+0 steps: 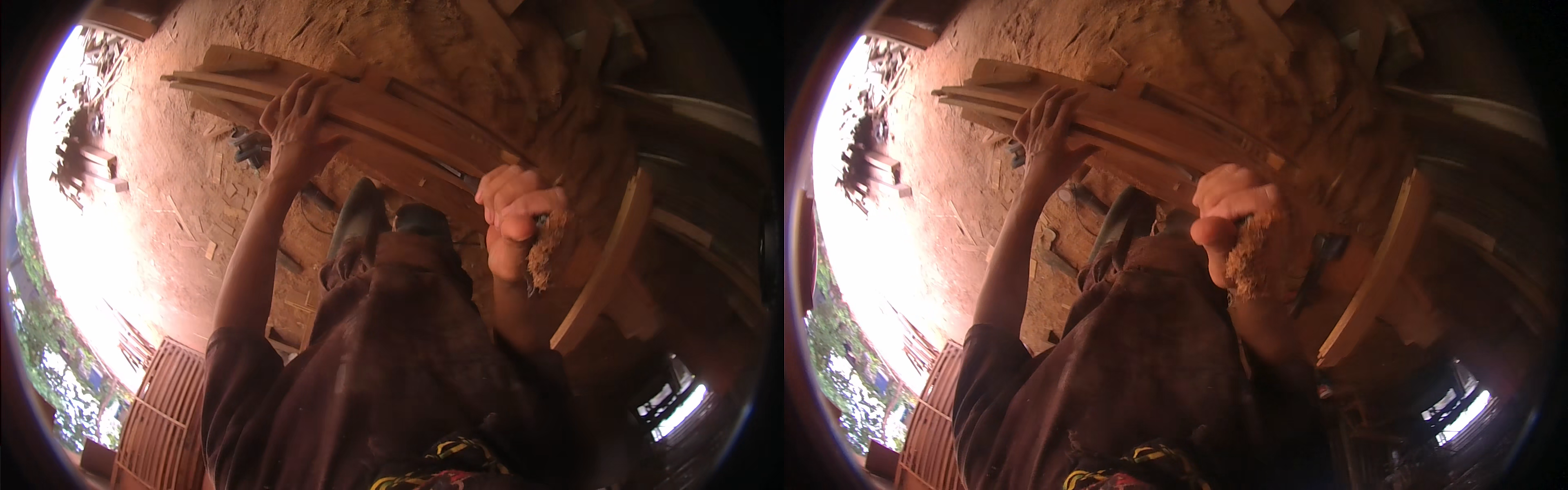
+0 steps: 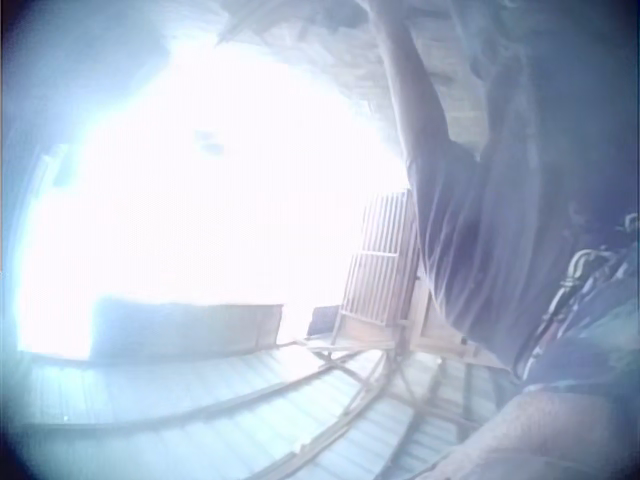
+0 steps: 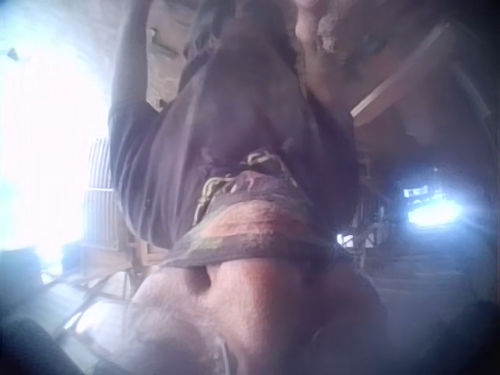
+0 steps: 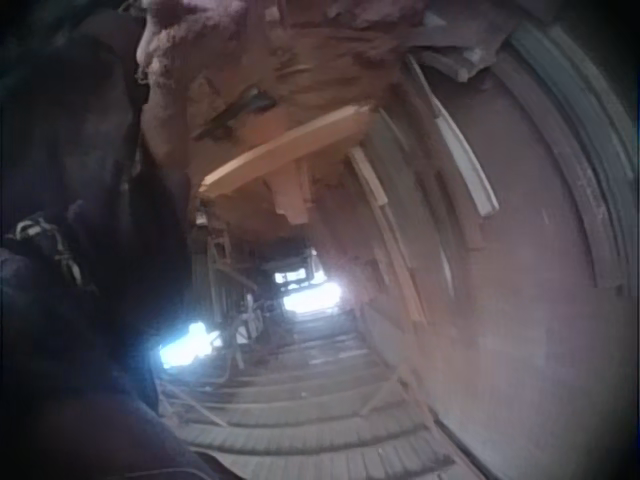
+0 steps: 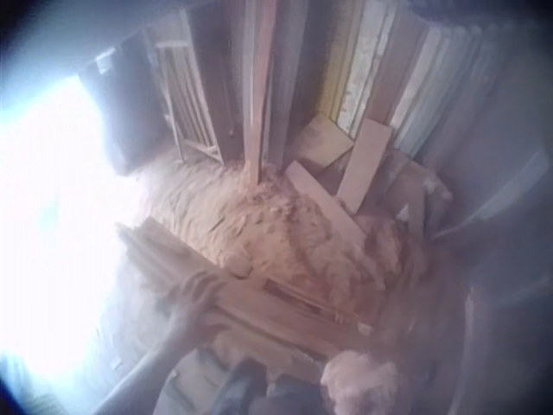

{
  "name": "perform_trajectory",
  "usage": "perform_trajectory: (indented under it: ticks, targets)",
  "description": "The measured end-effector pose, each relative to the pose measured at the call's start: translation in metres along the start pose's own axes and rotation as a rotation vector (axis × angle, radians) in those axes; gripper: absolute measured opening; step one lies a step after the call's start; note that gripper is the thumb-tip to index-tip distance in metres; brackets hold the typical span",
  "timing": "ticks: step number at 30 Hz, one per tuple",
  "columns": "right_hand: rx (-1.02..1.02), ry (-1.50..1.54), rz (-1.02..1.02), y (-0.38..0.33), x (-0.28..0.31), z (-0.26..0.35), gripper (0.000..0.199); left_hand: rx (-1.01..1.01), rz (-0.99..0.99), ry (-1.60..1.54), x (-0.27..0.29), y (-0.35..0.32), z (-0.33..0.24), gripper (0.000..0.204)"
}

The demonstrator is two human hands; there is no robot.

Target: The person uses a chisel and mallet to carve a curved wooden piece, repeatedly striking the chisel to remove wood shavings. The person also uses a square ruler to measure the wood and continues carving along the marked lines.

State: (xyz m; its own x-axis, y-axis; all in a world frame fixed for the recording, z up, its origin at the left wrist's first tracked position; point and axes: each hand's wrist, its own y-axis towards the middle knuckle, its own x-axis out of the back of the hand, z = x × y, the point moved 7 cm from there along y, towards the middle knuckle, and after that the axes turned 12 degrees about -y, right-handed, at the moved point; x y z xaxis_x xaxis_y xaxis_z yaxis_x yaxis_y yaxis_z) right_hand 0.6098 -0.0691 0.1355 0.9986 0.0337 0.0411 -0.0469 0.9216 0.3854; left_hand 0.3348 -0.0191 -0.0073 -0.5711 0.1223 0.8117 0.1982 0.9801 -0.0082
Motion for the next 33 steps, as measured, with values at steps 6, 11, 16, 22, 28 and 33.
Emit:
perform_trajectory:
  ticks: [6,11,16,22,28,33]
  targets:
    - [0.200,-0.305,0.083,-0.012,-0.042,0.017,0.034,-0.020,-0.054,-0.069,-0.002,-0.002,0.003,0.089]
    - [-0.041,-0.425,0.003,0.001,-0.050,-0.019,0.024,-0.067,-0.040,-0.068,-0.004,-0.003,0.002,0.074]
    - [-0.441,-0.263,-0.099,0.039,-0.023,-0.041,0.030,-0.092,-0.060,-0.097,-0.010,-0.002,0.008,0.070]
    - [0.029,-0.210,-0.101,0.014,-0.058,-0.009,0.028,-0.081,-0.021,-0.133,-0.009,-0.004,0.007,0.068]
    - [0.011,-0.524,0.031,0.010,-0.086,-0.024,0.025,-0.098,-0.027,-0.136,-0.009,-0.006,0.006,0.072]
    - [-0.414,-0.459,0.038,0.055,-0.068,-0.048,0.037,-0.073,-0.016,-0.131,-0.014,-0.008,0.011,0.075]
